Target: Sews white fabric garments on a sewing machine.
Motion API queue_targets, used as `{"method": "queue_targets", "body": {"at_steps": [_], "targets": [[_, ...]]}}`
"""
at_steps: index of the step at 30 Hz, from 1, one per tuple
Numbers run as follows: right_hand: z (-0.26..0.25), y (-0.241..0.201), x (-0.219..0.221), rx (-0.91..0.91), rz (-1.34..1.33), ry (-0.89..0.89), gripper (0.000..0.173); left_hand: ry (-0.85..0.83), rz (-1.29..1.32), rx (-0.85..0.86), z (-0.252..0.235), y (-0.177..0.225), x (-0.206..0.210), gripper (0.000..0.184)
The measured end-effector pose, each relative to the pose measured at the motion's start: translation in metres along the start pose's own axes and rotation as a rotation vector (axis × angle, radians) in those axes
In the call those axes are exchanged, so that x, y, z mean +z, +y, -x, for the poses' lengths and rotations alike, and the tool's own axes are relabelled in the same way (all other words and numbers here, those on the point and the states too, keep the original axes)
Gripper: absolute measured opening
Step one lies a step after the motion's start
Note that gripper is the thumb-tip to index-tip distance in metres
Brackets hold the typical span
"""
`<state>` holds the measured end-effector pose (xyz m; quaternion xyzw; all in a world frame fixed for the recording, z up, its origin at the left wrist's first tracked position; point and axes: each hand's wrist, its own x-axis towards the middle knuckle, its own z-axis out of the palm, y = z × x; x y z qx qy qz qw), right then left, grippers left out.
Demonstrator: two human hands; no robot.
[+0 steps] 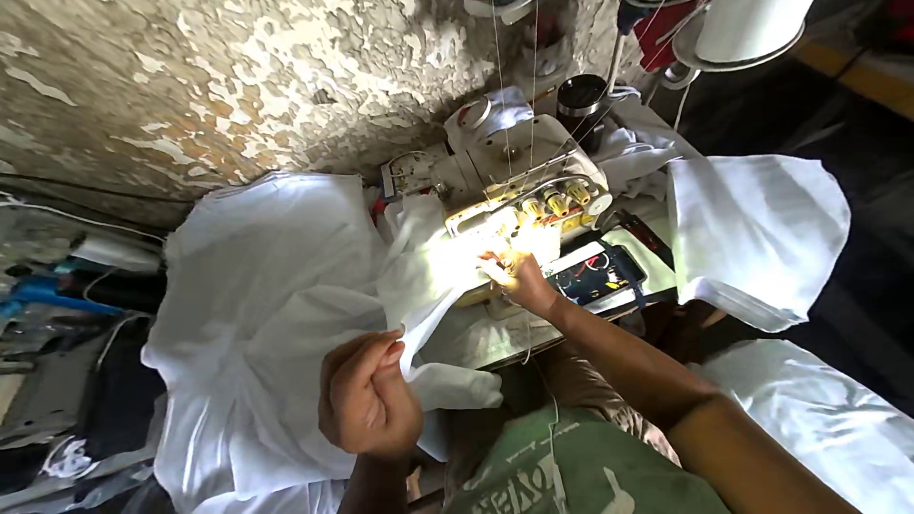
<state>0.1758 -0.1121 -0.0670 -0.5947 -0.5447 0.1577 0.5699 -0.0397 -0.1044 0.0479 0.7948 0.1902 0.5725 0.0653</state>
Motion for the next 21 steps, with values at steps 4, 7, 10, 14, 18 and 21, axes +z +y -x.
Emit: {"method": "queue_targets", "body": {"at_steps": [4,7,10,14,18,21], "targets": [[-0.001,0.011,-0.017,-0.019,-0.081,-0.172,0.019,-0.056,0.003,-0.007,-0.011,-0.001,0.002,0.018],[0.003,0.027,-0.023,-0.01,-0.112,-0.248,0.019,-0.125,0.037,-0.001,-0.016,-0.002,0.008,0.016],[0.008,0.024,-0.026,0.026,-0.134,-0.267,0.019,-0.171,0.081,0.02,-0.02,-0.002,0.011,0.015],[0.025,0.008,-0.034,0.124,-0.085,-0.32,0.018,-0.228,0.132,-0.016,-0.021,-0.004,0.012,0.015],[0.033,0.015,-0.03,0.105,-0.102,-0.305,0.017,-0.277,0.143,-0.038,-0.012,-0.011,0.021,0.018],[0.034,0.017,-0.026,0.07,-0.09,-0.265,0.014,-0.324,0.183,-0.124,-0.005,-0.016,0.026,0.018]]}}
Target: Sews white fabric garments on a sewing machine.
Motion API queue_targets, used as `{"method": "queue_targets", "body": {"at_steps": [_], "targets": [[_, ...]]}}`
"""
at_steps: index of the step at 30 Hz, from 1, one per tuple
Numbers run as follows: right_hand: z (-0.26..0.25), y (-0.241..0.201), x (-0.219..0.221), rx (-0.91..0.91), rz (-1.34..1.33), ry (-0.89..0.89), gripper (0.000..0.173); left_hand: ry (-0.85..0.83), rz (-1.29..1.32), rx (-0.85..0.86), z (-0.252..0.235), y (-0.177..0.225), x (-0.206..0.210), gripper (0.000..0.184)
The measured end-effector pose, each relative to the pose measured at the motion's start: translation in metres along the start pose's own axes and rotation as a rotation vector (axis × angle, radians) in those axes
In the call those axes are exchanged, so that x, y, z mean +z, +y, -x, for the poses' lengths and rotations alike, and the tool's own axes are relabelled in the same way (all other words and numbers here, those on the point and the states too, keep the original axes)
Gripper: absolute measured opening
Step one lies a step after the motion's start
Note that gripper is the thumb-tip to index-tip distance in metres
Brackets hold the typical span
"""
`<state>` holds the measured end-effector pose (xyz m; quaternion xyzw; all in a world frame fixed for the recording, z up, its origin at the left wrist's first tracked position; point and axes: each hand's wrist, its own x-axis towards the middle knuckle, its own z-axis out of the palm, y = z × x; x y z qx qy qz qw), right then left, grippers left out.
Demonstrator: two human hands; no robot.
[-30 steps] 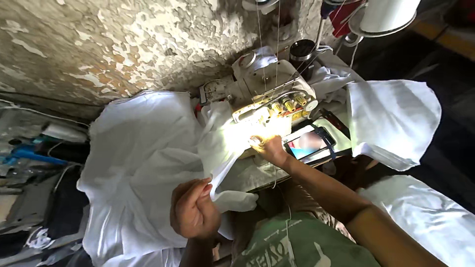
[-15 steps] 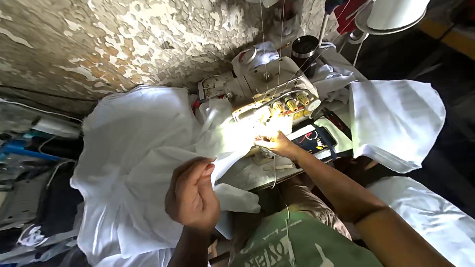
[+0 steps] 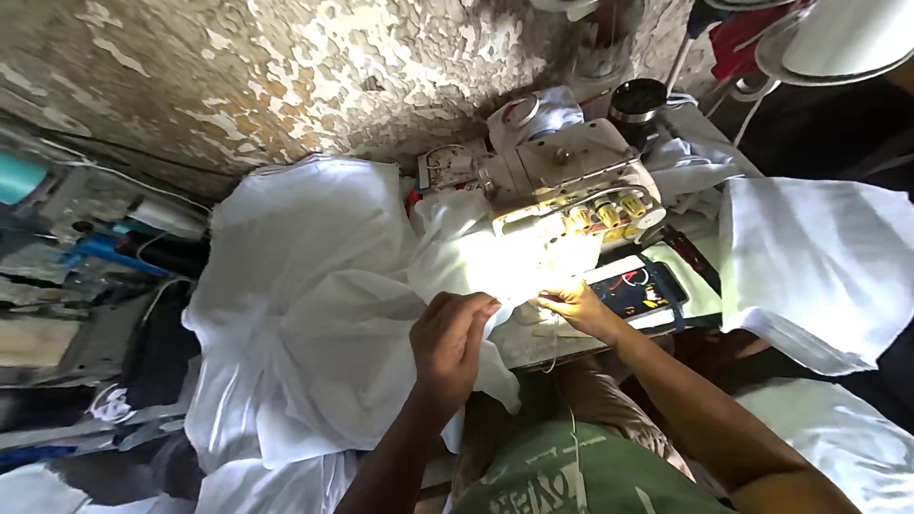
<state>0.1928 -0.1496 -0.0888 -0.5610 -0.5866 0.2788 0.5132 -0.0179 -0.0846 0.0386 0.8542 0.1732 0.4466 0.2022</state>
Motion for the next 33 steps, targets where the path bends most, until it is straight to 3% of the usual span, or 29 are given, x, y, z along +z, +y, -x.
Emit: {"method": "queue_targets", "body": {"at_steps": [5,10,12,14,16,17,20,23,27,33], "targets": [[0.011,0.001,0.006,-0.003,0.105,0.06,0.012,-0.317,-0.023,-0.228,0.032,0.02,0.004,0.024],[0.022,0.014,0.028,-0.137,0.192,0.221,0.019,-0.342,-0.091,-0.102,0.08,0.013,0.048,0.018],[0.032,0.012,0.043,-0.014,0.139,0.317,0.02,-0.317,-0.17,-0.011,0.085,0.005,0.06,0.017],[0.041,-0.001,0.058,0.253,0.089,0.389,0.02,-0.302,-0.243,0.058,0.084,0.0,0.065,0.018],[0.051,-0.012,0.065,0.463,0.014,0.29,0.029,-0.289,-0.272,0.059,0.081,-0.005,0.068,0.018],[0.058,-0.014,0.069,0.465,-0.007,0.218,0.029,-0.28,-0.281,0.046,0.079,-0.007,0.071,0.017],[0.077,-0.014,0.085,0.238,-0.013,-0.008,0.024,-0.247,-0.318,0.022,0.074,-0.013,0.078,0.016],[0.076,-0.018,0.092,0.162,0.037,-0.272,0.027,-0.231,-0.343,0.031,0.067,-0.02,0.083,0.016],[0.077,-0.012,0.103,0.103,0.066,-0.303,0.031,-0.222,-0.422,0.116,0.058,-0.031,0.086,0.017],[0.065,-0.022,0.096,0.188,0.023,-0.323,0.028,-0.17,-0.464,0.202,0.044,-0.055,0.096,0.013]]}}
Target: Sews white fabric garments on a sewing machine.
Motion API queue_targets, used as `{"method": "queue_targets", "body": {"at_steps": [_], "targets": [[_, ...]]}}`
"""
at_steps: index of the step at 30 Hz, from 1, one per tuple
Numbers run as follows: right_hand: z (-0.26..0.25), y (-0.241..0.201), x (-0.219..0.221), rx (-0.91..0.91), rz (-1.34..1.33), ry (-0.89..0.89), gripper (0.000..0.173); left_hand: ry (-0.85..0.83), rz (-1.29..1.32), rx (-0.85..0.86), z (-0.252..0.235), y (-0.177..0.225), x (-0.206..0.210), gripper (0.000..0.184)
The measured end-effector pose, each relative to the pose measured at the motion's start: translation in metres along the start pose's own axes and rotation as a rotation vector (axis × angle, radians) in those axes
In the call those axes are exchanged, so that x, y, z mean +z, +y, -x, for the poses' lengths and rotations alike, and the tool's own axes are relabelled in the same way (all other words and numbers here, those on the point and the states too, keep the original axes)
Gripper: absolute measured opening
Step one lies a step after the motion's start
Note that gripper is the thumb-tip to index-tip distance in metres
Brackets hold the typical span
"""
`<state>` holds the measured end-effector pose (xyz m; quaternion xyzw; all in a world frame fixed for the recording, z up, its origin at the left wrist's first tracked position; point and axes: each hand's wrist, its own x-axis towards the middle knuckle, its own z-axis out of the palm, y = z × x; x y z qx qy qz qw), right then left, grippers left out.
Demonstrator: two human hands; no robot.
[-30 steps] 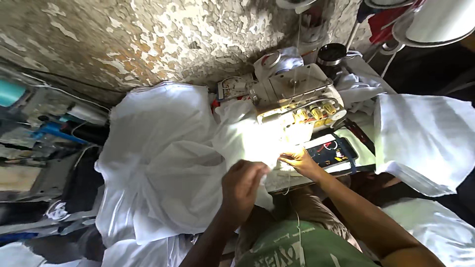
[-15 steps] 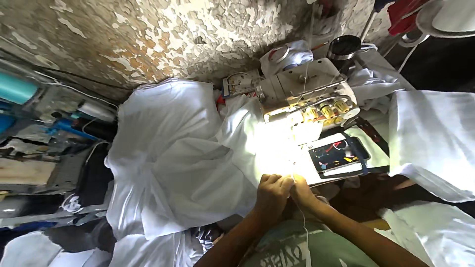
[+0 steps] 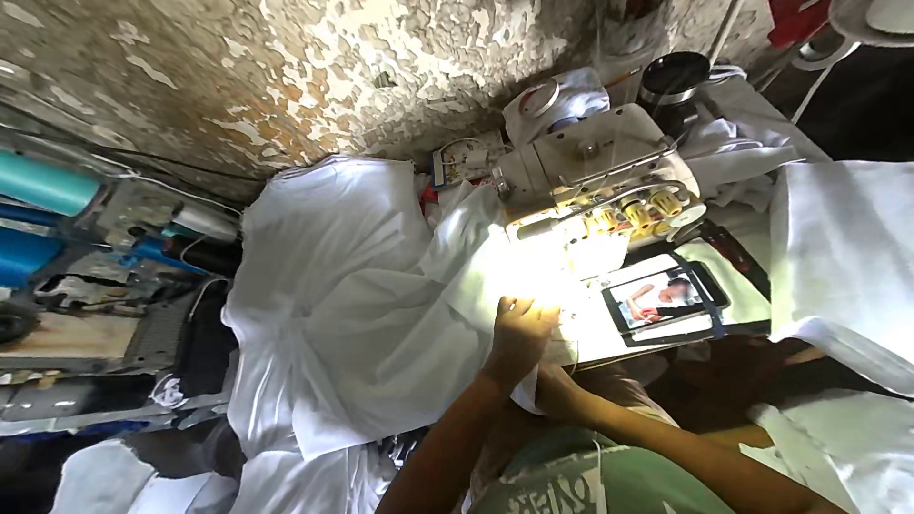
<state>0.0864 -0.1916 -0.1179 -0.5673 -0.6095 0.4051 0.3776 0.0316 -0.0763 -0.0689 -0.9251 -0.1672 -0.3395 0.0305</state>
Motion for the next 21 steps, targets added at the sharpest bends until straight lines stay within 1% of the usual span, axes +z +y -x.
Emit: {"method": "queue_targets", "body": {"at_steps": [2,5,9,11,13,14,17,18,21], "targets": [[-0.001,0.001,0.0,-0.019,-0.024,0.042,0.026,-0.003,-0.017,0.0,-0.002,-0.006,0.005,0.012],[-0.005,0.002,-0.003,0.024,-0.043,0.018,0.026,-0.022,-0.065,-0.041,-0.003,-0.014,0.011,0.012],[-0.005,0.004,0.0,-0.038,-0.029,0.095,0.026,-0.022,-0.097,-0.055,-0.004,-0.024,0.014,0.009],[-0.004,0.004,0.001,-0.04,-0.052,0.099,0.027,-0.058,-0.071,-0.082,-0.004,-0.028,0.012,0.014],[-0.003,0.01,0.006,-0.082,-0.074,0.15,0.026,-0.094,-0.018,-0.133,-0.003,-0.038,0.013,0.02],[-0.003,0.01,0.005,-0.1,-0.097,0.158,0.027,-0.104,0.049,-0.172,-0.002,-0.047,0.015,0.02],[-0.004,0.009,0.0,-0.123,-0.146,0.144,0.031,-0.138,0.341,-0.323,-0.009,-0.071,0.014,0.013],[-0.004,0.01,-0.001,-0.127,-0.154,0.15,0.032,-0.131,0.396,-0.351,-0.014,-0.075,0.015,0.013],[-0.006,0.012,0.0,-0.149,-0.157,0.208,0.031,-0.109,0.44,-0.42,-0.026,-0.086,0.018,0.015]]}}
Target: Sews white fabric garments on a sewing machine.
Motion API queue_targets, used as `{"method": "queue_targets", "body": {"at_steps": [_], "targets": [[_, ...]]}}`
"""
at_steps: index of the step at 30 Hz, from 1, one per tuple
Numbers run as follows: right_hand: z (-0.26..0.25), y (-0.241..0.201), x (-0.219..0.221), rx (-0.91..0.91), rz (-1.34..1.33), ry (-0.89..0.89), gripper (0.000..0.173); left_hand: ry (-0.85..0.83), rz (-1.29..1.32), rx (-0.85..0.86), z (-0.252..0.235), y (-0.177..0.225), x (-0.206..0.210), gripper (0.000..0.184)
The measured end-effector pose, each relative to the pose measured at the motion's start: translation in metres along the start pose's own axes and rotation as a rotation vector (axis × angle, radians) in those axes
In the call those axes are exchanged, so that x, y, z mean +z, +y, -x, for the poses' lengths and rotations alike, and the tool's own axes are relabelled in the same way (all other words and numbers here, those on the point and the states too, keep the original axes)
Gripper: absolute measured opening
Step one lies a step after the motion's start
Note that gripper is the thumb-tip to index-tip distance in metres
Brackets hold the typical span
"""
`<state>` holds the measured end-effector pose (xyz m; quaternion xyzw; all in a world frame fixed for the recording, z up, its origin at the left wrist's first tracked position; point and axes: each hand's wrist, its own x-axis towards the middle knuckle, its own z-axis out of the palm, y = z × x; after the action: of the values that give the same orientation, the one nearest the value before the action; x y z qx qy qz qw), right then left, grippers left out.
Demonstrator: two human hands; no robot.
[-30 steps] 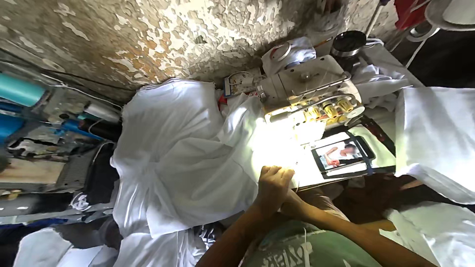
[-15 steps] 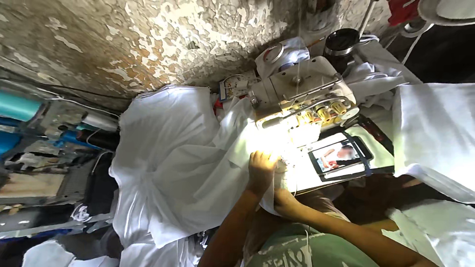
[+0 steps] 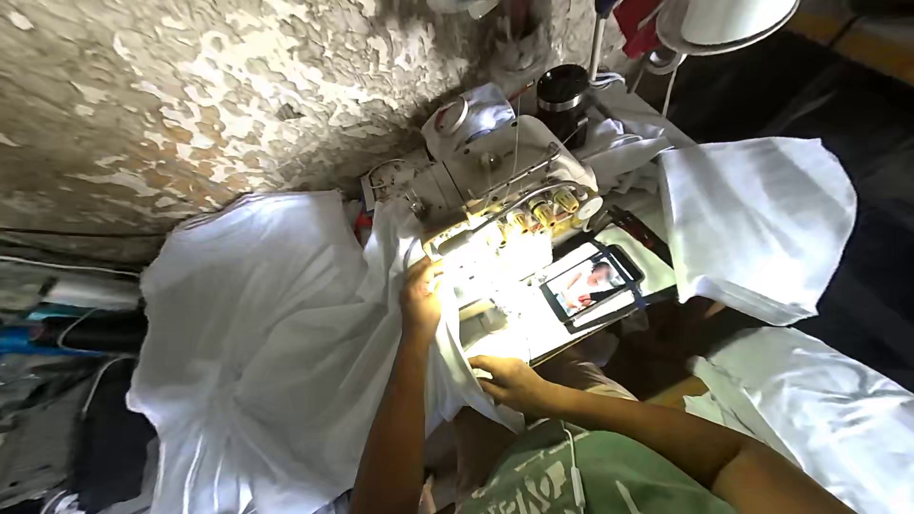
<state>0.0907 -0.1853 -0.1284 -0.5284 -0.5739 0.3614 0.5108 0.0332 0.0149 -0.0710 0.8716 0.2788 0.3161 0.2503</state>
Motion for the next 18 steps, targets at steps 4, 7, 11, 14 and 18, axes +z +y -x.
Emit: {"method": "queue_targets", "body": {"at_steps": [4,7,11,14,18], "targets": [[-0.005,-0.007,-0.007,0.033,0.01,0.018,0.032,0.073,-0.057,-0.068,0.0,0.002,-0.001,0.016],[-0.012,-0.012,-0.013,0.066,0.03,0.079,0.031,0.13,-0.08,-0.108,0.017,0.011,-0.005,0.017],[-0.031,-0.018,-0.025,0.228,-0.076,0.133,0.032,0.14,0.04,-0.212,0.06,0.021,-0.014,0.021],[-0.048,-0.024,-0.031,0.317,-0.343,0.138,0.032,0.162,0.123,-0.248,0.095,0.035,-0.013,0.02],[-0.053,-0.043,-0.042,0.494,-0.619,0.209,0.026,0.072,0.27,-0.239,0.143,0.057,0.008,0.021]]}}
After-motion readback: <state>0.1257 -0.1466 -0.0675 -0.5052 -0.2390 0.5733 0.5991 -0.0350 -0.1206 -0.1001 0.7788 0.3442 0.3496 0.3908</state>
